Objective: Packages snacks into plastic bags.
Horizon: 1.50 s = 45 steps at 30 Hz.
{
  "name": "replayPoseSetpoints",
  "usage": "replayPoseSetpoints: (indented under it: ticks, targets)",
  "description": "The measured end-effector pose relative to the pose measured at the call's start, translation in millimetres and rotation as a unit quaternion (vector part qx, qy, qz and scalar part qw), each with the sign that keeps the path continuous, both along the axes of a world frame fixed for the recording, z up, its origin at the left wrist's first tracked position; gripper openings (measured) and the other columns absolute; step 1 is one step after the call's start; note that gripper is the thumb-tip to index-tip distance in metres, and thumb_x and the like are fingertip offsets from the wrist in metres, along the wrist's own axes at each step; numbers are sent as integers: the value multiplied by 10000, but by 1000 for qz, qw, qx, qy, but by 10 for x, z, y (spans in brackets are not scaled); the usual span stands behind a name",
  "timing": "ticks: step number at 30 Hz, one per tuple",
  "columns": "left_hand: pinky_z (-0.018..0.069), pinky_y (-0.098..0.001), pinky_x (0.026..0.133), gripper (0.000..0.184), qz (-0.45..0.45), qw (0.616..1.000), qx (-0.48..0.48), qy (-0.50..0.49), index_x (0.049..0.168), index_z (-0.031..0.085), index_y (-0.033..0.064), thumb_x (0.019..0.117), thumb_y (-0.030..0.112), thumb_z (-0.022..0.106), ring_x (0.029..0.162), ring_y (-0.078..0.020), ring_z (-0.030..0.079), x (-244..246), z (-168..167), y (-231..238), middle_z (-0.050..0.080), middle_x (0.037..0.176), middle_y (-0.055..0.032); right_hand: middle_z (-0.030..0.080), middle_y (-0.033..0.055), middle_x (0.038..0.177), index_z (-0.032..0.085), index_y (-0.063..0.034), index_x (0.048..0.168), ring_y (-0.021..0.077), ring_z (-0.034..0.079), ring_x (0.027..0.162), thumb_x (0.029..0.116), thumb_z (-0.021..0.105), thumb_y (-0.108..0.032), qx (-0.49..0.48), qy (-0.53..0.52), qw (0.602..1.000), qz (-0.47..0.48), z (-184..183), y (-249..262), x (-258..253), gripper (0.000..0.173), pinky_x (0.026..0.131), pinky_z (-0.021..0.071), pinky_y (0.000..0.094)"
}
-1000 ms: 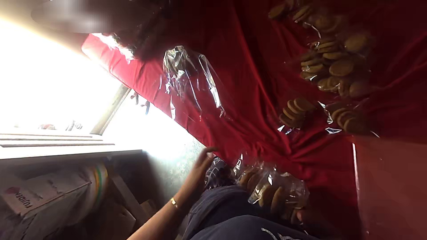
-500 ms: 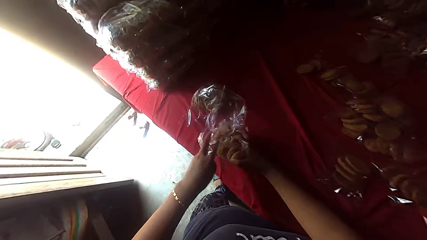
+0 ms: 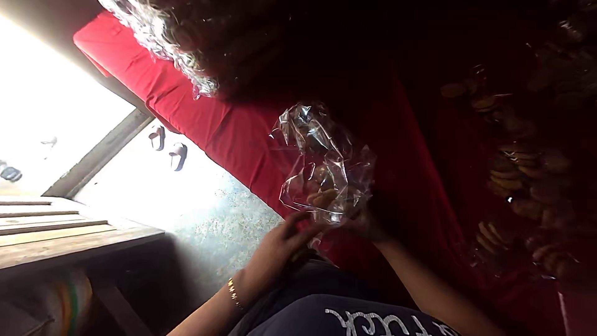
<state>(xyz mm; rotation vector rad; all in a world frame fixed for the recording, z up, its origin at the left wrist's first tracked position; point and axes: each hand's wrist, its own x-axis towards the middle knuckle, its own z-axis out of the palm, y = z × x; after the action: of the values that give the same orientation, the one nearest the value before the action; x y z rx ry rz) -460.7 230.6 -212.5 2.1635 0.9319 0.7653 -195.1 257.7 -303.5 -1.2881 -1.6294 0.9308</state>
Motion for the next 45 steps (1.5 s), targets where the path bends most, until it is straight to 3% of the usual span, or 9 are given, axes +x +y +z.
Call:
replayPoseSetpoints:
  ticks: [5,10,14,21,26,31,37,41,45]
  targets:
    - [568,-248,670,501,82,996,-3,-27,1256,609,20,886,321,762,785,-139,654,227,-4,-88,619,1158,-190,649,222,1241,510,167,1308,153,618,1187,747,830,-433,-23,17,1000,11,107,143,-150,882,1067,470,316]
    - [590,-323,627,99,46,989,141,-13,968,655,9,905,-13,582,705,-219,681,757,-138,160,664,863,-132,662,169,1253,637,9,1226,193,623,1194,884,715,-370,15,-70,991,109,300,475,-294,516,1064,470,351]
    - [575,-334,629,150,-83,985,131,-75,1045,678,19,927,-24,596,725,-239,665,994,25,80,648,876,-144,544,332,1373,556,115,1314,414,545,1288,831,778,-245,20,-92,991,92,406,786,-445,642,1091,437,484]
    - [589,-385,767,158,-230,963,47,-134,1082,704,-40,966,-30,598,875,-314,701,1338,-1,23,675,985,-219,474,271,1487,616,-49,1350,429,453,1392,859,768,-351,112,-325,927,147,362,1068,-880,596,1133,377,575]
    - [581,-375,717,235,-210,969,-1,-133,1181,677,-7,955,-20,615,828,-283,687,1021,20,53,667,976,-193,291,294,1609,384,-40,1556,408,328,1486,829,754,-425,98,-180,969,136,236,609,-508,902,1192,314,535]
    - [566,-347,700,168,-197,964,41,-173,1101,680,-34,949,-30,608,807,-276,665,981,66,122,650,928,-192,507,316,1443,366,52,1534,471,559,1271,911,676,-509,-112,-304,945,37,595,140,-328,894,1034,457,572]
    - [576,-369,706,356,-204,967,49,-147,1306,613,5,957,54,658,826,-285,679,890,96,130,667,1003,-195,604,231,1291,463,59,1412,246,620,1156,811,821,-159,-249,-78,965,31,676,58,-182,733,1004,503,367]
    - [569,-298,764,362,1,978,-105,-180,1210,589,-85,992,203,614,832,-156,673,462,-4,-117,680,1008,-160,611,269,1210,442,93,1401,267,619,1065,916,720,-133,-273,-99,955,51,713,148,-230,603,953,501,384]
    - [610,-314,756,385,267,851,-379,-249,1359,398,-90,1043,119,468,883,-140,690,60,-201,-114,604,1106,-115,583,304,1285,450,97,1424,367,583,1185,894,764,-147,-347,-160,913,145,774,258,-204,662,1052,448,461]
